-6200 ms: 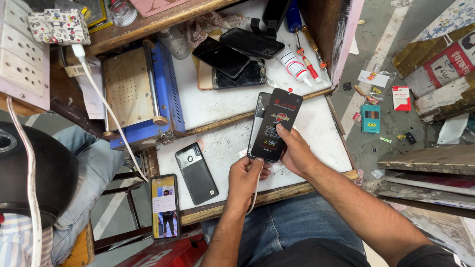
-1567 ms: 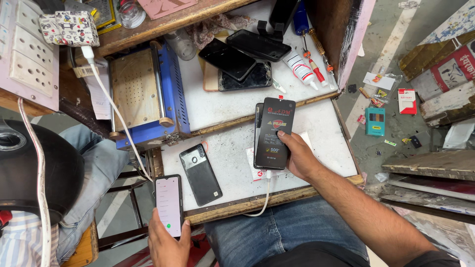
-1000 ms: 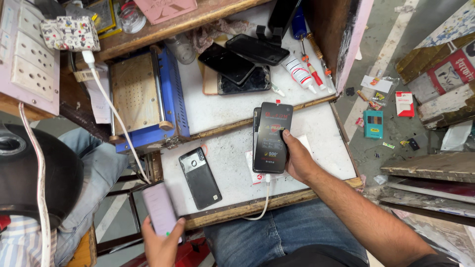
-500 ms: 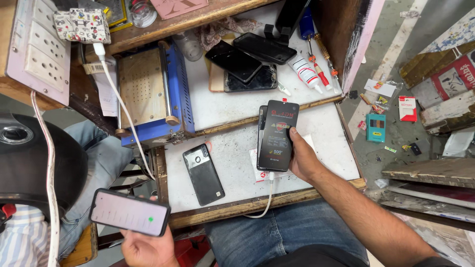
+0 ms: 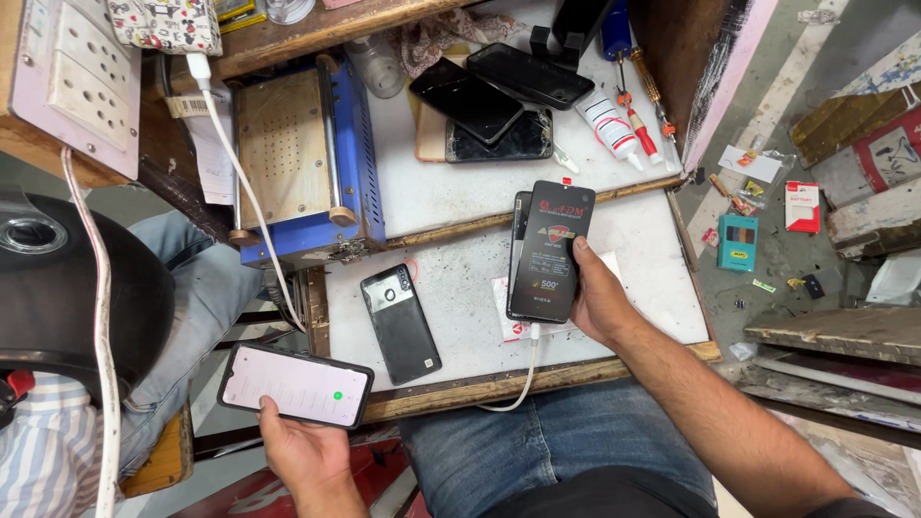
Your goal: The person disassembles a smartphone, removes the back cover, and handles the internal components including the battery and motherboard. They then reassemble the phone and connect a charging cable to test it.
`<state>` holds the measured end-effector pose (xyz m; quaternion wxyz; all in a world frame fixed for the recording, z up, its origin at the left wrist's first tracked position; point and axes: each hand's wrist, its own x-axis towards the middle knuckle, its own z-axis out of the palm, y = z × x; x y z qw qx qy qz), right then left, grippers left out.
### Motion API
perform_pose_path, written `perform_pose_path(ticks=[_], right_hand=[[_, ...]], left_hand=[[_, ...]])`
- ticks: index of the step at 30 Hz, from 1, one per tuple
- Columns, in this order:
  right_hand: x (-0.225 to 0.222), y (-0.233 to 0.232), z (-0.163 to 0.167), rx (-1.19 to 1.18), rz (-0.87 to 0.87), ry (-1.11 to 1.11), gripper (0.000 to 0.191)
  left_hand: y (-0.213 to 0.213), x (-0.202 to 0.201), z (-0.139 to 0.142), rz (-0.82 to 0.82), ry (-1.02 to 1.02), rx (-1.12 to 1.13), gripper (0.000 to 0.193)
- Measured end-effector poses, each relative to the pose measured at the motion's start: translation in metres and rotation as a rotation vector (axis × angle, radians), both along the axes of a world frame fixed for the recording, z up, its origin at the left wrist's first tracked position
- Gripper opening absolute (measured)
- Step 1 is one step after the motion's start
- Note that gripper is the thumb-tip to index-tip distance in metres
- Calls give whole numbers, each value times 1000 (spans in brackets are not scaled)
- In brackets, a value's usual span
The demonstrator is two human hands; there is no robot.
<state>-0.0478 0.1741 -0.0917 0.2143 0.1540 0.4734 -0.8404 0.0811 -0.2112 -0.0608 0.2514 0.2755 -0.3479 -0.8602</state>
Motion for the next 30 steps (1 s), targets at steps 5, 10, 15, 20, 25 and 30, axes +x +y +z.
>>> perform_pose_path(ticks=[5, 10, 15, 20, 25, 30], right_hand=[[0, 0, 0, -1, 7, 12, 80], [0, 1, -1, 54, 23, -8, 80], [0, 0, -1, 43, 24, 5, 82], [-1, 0, -1, 55, 27, 2, 82], [-1, 0, -2, 54, 26, 7, 81], [0, 0, -2, 8, 15, 16, 80]], left_hand=[[2, -2, 9, -11, 6, 30, 50], [6, -4, 14, -37, 18, 29, 52], [8, -2, 16, -30, 3, 9, 53], [11, 1, 18, -97, -54, -154, 69], [9, -1, 14, -22, -45, -7, 52], [5, 0, 10, -24, -11, 20, 48]])
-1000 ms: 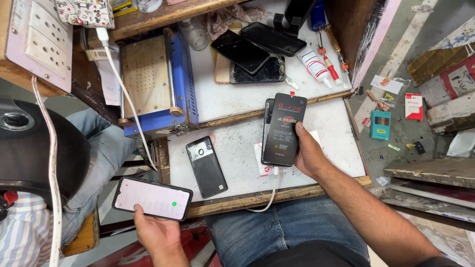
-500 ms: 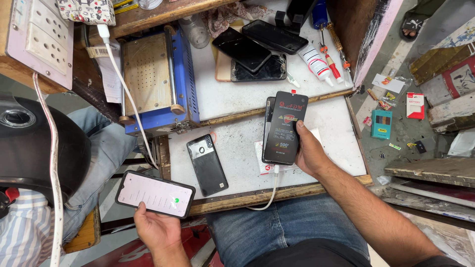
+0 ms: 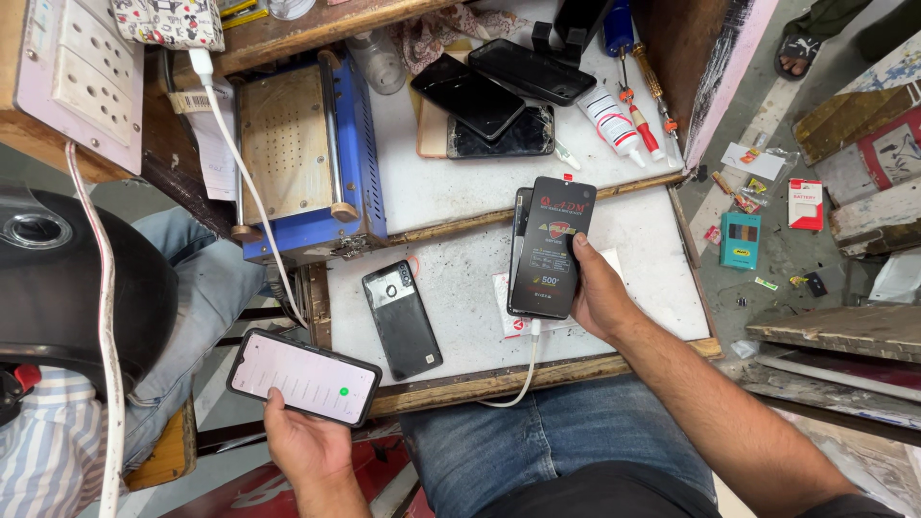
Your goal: The person disassembles a smartphone, removes the back cover, and handles the internal components including the battery and motherboard. They then reassemble the phone and connect a charging cable to test it.
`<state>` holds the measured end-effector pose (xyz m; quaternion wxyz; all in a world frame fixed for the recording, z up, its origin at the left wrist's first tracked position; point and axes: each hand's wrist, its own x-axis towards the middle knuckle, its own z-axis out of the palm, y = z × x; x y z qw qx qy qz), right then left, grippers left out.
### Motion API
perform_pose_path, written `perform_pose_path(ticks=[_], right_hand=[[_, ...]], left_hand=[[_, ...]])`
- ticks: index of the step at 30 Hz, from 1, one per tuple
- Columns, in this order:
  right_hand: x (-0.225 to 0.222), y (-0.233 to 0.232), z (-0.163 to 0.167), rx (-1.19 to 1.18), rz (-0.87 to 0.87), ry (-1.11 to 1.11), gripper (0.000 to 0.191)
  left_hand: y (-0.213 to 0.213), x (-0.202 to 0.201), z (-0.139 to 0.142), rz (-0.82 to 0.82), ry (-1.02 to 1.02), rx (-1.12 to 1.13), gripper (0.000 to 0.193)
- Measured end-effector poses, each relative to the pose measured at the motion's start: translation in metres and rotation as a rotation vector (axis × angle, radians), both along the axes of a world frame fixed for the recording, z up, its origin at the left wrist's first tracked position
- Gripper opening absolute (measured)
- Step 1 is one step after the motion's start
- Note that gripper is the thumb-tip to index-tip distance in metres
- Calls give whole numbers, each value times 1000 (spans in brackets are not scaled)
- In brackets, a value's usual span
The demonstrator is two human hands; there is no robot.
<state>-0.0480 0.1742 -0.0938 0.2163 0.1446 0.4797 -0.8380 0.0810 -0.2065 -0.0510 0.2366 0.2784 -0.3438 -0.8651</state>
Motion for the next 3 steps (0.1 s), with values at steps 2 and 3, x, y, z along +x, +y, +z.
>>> perform_pose_path(ticks=[2, 3], right_hand=[[0, 0, 0, -10, -8, 9, 79], [0, 1, 0, -17, -15, 16, 79]], left_hand=[[-2, 0, -1, -24, 3, -35, 51], [-3, 1, -1, -74, 29, -96, 60]])
